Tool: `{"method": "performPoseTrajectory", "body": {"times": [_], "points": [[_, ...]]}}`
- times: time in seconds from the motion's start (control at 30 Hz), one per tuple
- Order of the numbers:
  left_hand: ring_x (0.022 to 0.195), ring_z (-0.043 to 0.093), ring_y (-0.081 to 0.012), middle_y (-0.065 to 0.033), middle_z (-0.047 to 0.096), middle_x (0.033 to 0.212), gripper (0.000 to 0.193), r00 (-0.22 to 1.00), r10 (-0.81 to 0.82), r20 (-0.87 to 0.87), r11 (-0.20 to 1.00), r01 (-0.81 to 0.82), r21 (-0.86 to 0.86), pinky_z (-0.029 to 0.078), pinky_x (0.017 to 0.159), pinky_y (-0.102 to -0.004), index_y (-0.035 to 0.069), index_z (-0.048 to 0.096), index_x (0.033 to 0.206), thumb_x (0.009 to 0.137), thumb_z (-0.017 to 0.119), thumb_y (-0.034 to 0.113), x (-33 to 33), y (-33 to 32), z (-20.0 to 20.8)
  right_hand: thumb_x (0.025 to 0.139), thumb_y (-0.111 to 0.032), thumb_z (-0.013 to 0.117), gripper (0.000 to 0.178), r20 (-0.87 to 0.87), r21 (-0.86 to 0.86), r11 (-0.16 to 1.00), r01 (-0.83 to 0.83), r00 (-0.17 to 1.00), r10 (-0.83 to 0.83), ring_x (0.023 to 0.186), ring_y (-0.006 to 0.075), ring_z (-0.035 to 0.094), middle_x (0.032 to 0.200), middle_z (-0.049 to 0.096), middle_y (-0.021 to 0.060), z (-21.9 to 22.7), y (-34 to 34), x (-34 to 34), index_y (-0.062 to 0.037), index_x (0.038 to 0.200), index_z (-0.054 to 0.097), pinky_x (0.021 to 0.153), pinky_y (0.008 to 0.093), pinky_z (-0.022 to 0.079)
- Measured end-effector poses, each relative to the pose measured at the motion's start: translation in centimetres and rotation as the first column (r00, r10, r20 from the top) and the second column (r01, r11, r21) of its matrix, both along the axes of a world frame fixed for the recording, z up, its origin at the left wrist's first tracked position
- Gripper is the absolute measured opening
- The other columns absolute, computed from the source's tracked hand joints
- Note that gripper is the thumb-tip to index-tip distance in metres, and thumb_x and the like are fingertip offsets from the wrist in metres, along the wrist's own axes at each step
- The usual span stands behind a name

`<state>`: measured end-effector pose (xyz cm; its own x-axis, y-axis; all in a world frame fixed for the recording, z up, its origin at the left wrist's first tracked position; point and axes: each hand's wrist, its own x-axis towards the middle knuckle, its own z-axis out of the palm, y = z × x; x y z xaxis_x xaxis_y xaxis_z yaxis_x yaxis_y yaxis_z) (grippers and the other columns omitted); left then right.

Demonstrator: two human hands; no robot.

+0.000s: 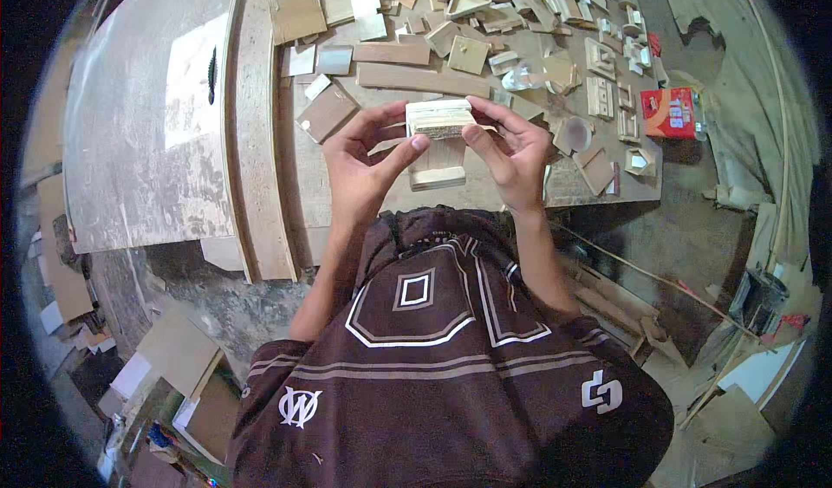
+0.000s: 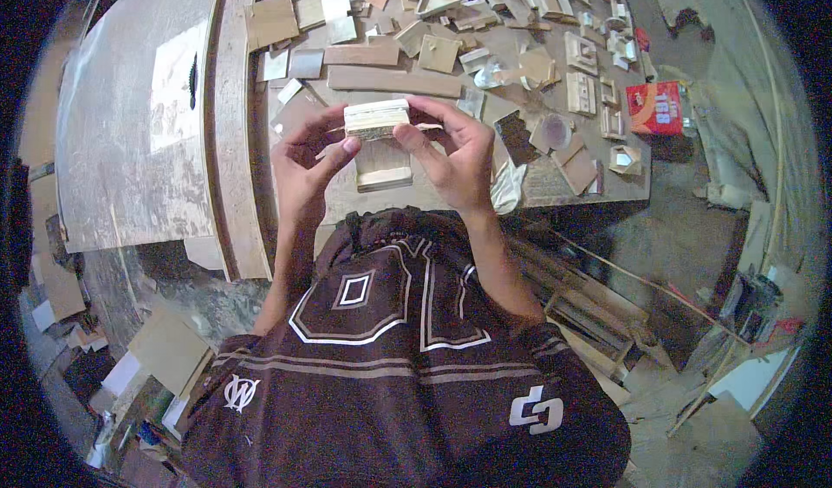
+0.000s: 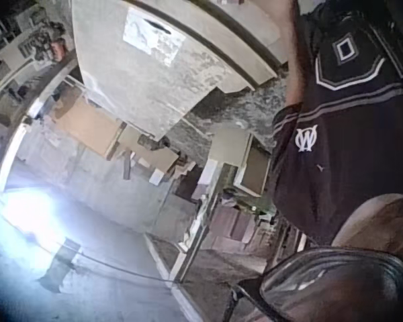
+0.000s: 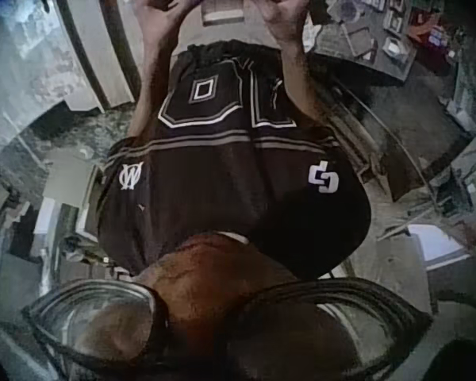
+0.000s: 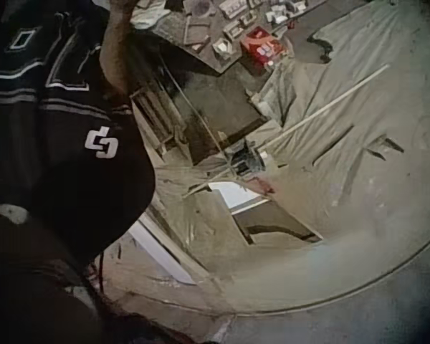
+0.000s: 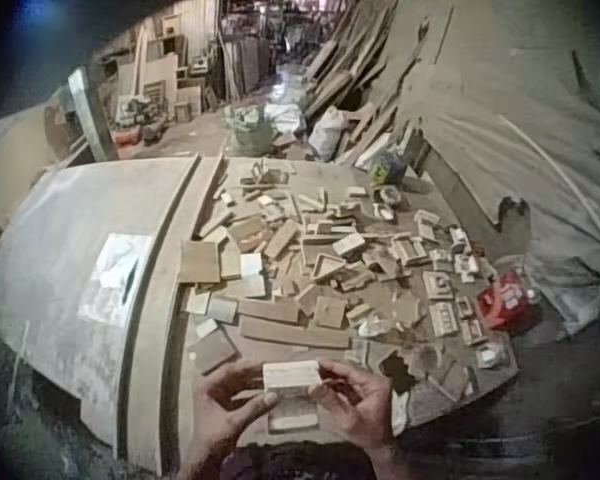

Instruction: Assemble small pieces of wood onto a wooden base.

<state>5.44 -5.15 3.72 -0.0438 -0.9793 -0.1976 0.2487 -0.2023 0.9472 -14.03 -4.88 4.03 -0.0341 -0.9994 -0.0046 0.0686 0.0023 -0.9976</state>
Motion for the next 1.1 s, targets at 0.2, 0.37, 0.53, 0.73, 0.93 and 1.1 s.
{"method": "performPoseTrajectory", "body": {"times": [0.2, 0.37, 0.53, 0.73, 0.93, 1.1], "points": [[0.102, 0.069, -0.021, -0.0153, 0.071, 0.113, 0.042, 1.0, 0.024, -0.02, 1.0, -0.024, 0.007, 0.056, 0.09, -0.0324, -0.004, 0.067, 0.119, 0.08, 0.081, 0.003, -0.03, 0.09, 0.08, 0.089, -0.012, 0.076, 0.043, -0.025, -0.002, 1.0, 0.004, 1.0, -0.004, 0.098, 0.0135, 0.064, 0.111, 0.069, 0.0124, 0.3, 0.13, 0.09, 0.0088, 0.125, 0.062, 0.087, 0.0239, 0.051], [0.102, 0.069, -0.0205, -0.0158, 0.071, 0.112, 0.043, 0.999, 0.037, -0.027, 0.999, -0.036, 0.03, 0.056, 0.09, -0.032, -0.004, 0.067, 0.119, 0.079, 0.082, 0.004, -0.09, 0.21, 0.35, 0.09, -0.012, 0.076, 0.042, -0.05, -0.015, 1.0, 0.012, 0.999, -0.013, 0.097, 0.0136, 0.064, 0.111, 0.069, 0.0118, 0.21, 0.33, -0.02, 0.0089, 0.123, 0.063, 0.086, 0.0244, 0.052], [0.101, 0.069, -0.02, -0.0161, 0.072, 0.111, 0.045, 0.999, 0.036, -0.028, 0.999, -0.036, 0.026, 0.055, 0.09, -0.032, -0.005, 0.068, 0.119, 0.078, 0.083, 0.006, -0.15, 0.04, 0.21, 0.09, -0.012, 0.075, 0.04, -0.059, -0.004, 1.0, 0.024, 0.998, -0.024, 0.096, 0.0129, 0.064, 0.11, 0.069, 0.0111, 0.15, 0.31, -0.11, 0.0083, 0.123, 0.064, 0.086, 0.0243, 0.052], [0.1, 0.07, -0.0199, -0.0166, 0.072, 0.11, 0.046, 0.998, 0.042, -0.039, 0.998, -0.04, 0.053, 0.056, 0.089, -0.0317, -0.005, 0.068, 0.118, 0.077, 0.084, 0.006, -0.21, 0.16, 0.3, 0.088, -0.015, 0.077, 0.039, -0.082, -0.007, 0.999, 0.039, 0.996, -0.04, 0.099, 0.0171, 0.067, 0.111, 0.069, 0.0131, 0.28, 0.46, -0.19, 0.0056, 0.12, 0.066, 0.086, 0.0282, 0.055], [0.097, 0.071, -0.0197, -0.0162, 0.073, 0.106, 0.046, 0.999, 0.032, -0.042, 0.998, -0.03, 0.046, 0.057, 0.087, -0.0321, -0.005, 0.069, 0.116, 0.075, 0.085, 0.007, -0.3, 0.0, 0.46, 0.089, -0.015, 0.076, 0.037, -0.088, -0.002, 0.999, 0.054, 0.995, -0.054, 0.099, 0.017, 0.067, 0.111, 0.069, 0.0136, 0.38, 0.53, -0.31, 0.0052, 0.119, 0.067, 0.083, 0.0277, 0.055], [0.095, 0.071, -0.0192, -0.0159, 0.073, 0.106, 0.046, 0.999, 0.028, -0.025, 0.999, -0.027, 0.041, 0.057, 0.086, -0.0319, -0.005, 0.069, 0.116, 0.075, 0.085, 0.007, -0.34, -0.14, 0.35, 0.09, -0.016, 0.076, 0.037, -0.098, 0.006, 0.998, 0.069, 0.993, -0.068, 0.099, 0.017, 0.067, 0.11, 0.07, 0.0133, 0.16, 0.6, -0.36, 0.0048, 0.119, 0.068, 0.084, 0.0274, 0.055]]}}
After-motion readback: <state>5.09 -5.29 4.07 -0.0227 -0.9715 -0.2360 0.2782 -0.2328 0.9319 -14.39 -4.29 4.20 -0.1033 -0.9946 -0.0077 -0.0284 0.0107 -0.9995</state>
